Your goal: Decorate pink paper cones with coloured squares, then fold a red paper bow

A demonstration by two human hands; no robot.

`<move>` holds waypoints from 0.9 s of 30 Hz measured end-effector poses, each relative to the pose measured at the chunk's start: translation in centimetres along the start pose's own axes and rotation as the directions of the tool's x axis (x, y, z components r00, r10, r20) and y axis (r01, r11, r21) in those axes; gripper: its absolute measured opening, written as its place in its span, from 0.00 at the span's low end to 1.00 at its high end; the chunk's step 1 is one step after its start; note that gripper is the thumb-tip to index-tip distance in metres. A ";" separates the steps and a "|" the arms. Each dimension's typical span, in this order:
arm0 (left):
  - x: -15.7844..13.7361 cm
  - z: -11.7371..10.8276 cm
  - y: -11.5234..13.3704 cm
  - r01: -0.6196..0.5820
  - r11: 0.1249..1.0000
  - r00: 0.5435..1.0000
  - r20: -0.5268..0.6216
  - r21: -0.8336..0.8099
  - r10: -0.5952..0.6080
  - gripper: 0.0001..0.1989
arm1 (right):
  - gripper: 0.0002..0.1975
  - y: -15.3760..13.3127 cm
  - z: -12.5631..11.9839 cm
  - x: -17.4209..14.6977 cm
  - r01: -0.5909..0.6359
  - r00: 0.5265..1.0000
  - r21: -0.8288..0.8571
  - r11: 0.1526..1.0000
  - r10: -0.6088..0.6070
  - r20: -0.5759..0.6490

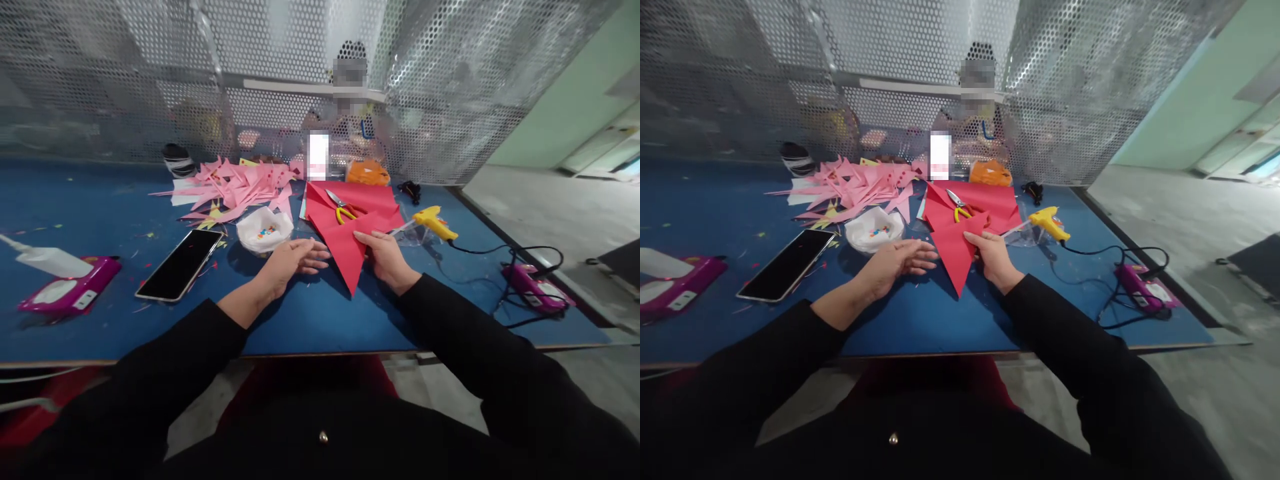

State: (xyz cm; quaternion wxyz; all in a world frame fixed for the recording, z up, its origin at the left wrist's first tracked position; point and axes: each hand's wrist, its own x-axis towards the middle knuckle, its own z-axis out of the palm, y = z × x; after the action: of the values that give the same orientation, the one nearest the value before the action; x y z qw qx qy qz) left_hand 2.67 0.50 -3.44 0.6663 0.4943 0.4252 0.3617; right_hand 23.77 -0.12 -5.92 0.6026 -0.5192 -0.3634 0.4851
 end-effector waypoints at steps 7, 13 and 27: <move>0.1 0.7 -0.3 -0.078 0.997 0.994 -0.078 0.024 0.080 0.10 | 0.17 0.0 -0.3 -0.5 -0.014 1.000 0.042 0.999 0.013 0.017; -0.4 1.0 -0.3 -0.128 0.990 0.985 -0.109 0.052 0.133 0.10 | 0.14 -0.1 0.0 -1.1 -0.050 0.997 0.067 0.996 0.047 0.055; 0.2 1.2 -0.8 -0.239 0.933 0.944 -0.161 0.268 0.288 0.10 | 0.21 -0.1 0.6 -1.9 -0.066 0.987 -0.055 0.996 0.073 0.146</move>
State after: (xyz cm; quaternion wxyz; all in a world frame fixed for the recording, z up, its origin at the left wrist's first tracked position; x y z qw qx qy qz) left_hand 3.89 0.03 -4.09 0.4998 0.5871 0.4603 0.4401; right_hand 22.71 -1.77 -5.55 0.5436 -0.5090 -0.4006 0.5339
